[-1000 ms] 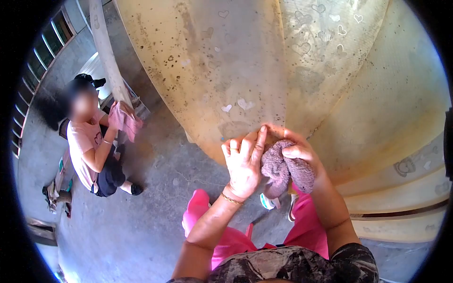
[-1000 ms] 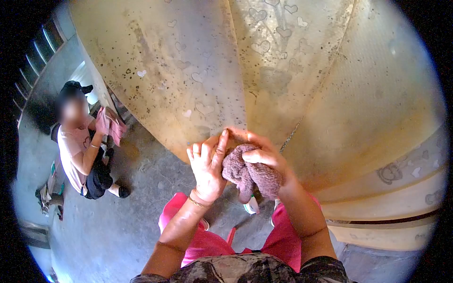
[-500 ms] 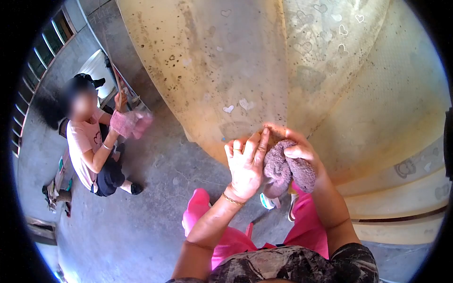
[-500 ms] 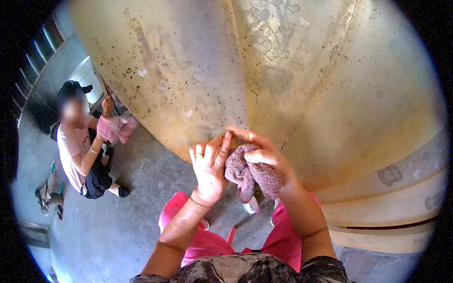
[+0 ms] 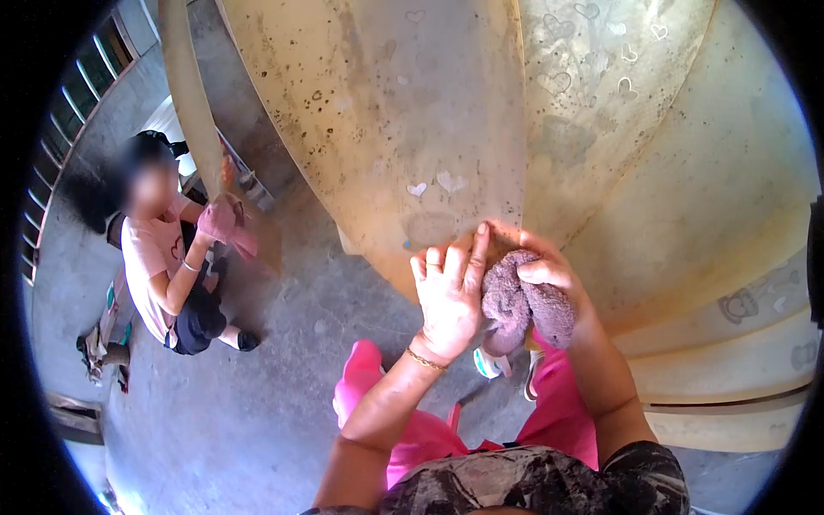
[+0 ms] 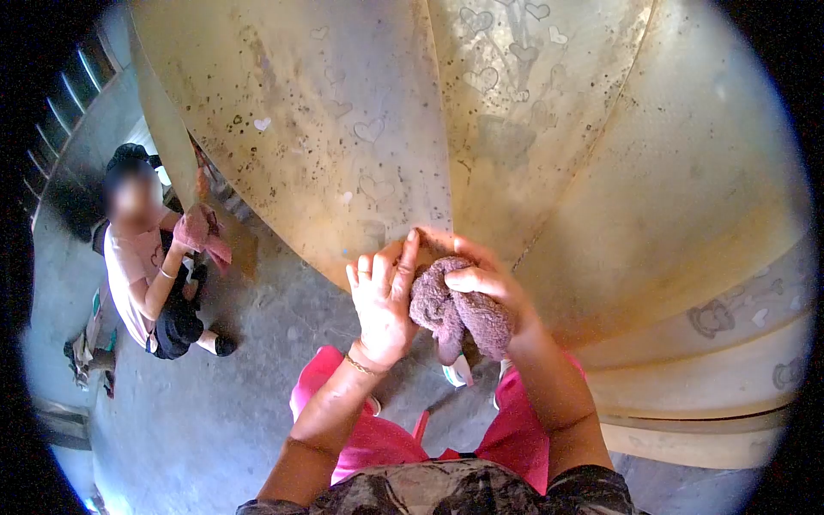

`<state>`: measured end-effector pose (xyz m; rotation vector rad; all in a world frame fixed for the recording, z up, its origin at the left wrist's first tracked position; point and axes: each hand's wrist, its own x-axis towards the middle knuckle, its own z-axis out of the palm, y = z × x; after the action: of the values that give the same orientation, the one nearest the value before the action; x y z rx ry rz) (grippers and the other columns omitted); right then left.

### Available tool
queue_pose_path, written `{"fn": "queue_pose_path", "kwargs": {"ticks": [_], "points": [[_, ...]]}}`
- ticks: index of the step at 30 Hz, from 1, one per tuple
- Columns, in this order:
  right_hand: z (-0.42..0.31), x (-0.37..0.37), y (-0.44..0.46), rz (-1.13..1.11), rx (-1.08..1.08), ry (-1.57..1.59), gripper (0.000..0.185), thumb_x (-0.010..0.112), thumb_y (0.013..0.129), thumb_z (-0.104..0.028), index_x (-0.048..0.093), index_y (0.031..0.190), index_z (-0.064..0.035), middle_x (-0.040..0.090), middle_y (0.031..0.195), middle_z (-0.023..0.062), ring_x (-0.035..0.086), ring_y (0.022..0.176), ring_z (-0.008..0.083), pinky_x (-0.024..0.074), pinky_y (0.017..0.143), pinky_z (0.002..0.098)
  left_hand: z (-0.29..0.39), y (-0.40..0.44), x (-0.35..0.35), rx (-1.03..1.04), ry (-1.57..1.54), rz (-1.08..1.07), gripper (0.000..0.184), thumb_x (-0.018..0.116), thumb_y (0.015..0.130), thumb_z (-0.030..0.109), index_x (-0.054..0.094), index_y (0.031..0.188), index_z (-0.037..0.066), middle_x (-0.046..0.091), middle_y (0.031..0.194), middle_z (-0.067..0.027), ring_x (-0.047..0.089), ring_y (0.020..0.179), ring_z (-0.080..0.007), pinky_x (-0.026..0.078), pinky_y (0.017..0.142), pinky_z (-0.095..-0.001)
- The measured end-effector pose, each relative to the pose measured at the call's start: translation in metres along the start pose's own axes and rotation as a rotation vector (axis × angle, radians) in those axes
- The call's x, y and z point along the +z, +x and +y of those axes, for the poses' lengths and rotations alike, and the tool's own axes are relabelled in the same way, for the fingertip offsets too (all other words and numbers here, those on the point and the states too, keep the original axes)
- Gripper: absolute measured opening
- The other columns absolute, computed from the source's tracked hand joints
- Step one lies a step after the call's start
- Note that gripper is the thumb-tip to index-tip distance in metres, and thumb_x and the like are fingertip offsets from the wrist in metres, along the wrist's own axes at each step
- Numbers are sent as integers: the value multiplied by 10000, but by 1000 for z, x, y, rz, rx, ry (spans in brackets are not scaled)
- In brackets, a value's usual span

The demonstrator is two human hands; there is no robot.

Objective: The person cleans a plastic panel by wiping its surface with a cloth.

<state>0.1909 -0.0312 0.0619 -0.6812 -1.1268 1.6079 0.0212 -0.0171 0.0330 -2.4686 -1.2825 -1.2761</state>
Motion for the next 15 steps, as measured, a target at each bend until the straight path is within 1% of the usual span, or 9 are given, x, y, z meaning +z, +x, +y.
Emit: {"fn": "queue_pose_path", "kwargs": {"ticks": [3, 5, 8, 10, 11, 12, 13, 14, 15], "points": [[-1, 1, 0, 11, 4, 6, 650, 535, 780, -158, 427, 1383, 57, 552, 1315, 106, 557, 1114, 162, 423, 971, 308, -1, -2, 1, 49, -37, 50, 655, 543, 754, 122, 466, 1399, 41, 548, 1087, -77, 465, 909, -250, 350, 846, -398], [-3, 6, -1, 33, 10, 35, 655, 536, 775, -157, 426, 1384, 58, 553, 1312, 105, 559, 1108, 160, 426, 967, 307, -1, 1, -2, 6, 18, -23, 664, 542, 755, 125, 451, 1406, 31, 548, 1063, -77, 465, 904, -251, 355, 840, -399], [-4, 6, 2, 25, 18, 38, 660, 535, 775, -156, 419, 1389, 55, 559, 1303, 104, 561, 1105, 159, 429, 962, 303, -3, 0, 0, 26, 18, 8, 654, 540, 758, 128, 458, 1399, 28, 544, 1034, -75, 468, 898, -251, 358, 833, -398], [-2, -4, 6, -51, -42, -79, 658, 529, 775, -150, 417, 1389, 57, 561, 1301, 105, 569, 1094, 160, 435, 954, 300, -2, -2, 2, 42, -2, 37, 653, 539, 759, 124, 457, 1399, 28, 540, 1021, -76, 470, 894, -252, 358, 833, -399], [0, -4, 5, -54, -41, -81, 658, 529, 775, -150, 417, 1389, 57, 561, 1301, 105, 569, 1094, 160, 435, 954, 300, -3, -2, 2, 60, -19, 61, 652, 539, 759, 120, 456, 1399, 28, 535, 1008, -78, 471, 890, -253, 358, 832, -400], [0, 0, 3, 12, -30, -35, 656, 530, 773, -150, 418, 1385, 62, 567, 1290, 111, 574, 1084, 161, 440, 946, 300, -2, 0, 0, 59, -17, 62, 652, 539, 759, 120, 456, 1399, 28, 535, 1008, -78, 471, 890, -253, 358, 832, -400], [1, 4, 2, 79, -18, 13, 655, 530, 772, -149, 420, 1380, 67, 573, 1279, 117, 580, 1074, 163, 446, 939, 300, -1, 4, -5, 32, 6, 8, 649, 535, 755, 114, 463, 1395, 28, 540, 1028, -82, 475, 896, -253, 358, 839, -399], [0, 6, 2, 80, -16, 17, 655, 530, 772, -149, 420, 1380, 67, 573, 1279, 117, 580, 1074, 163, 446, 939, 300, 0, 5, -7, 5, 29, -46, 647, 532, 751, 108, 470, 1390, 28, 544, 1048, -86, 478, 903, -252, 358, 845, -399], [-1, 8, 3, 60, -4, 43, 656, 533, 769, -150, 422, 1376, 70, 578, 1268, 124, 584, 1064, 163, 449, 935, 299, 1, 3, -6, 3, 29, -50, 647, 532, 751, 108, 470, 1390, 28, 544, 1048, -86, 478, 903, -252, 358, 845, -399]]}}
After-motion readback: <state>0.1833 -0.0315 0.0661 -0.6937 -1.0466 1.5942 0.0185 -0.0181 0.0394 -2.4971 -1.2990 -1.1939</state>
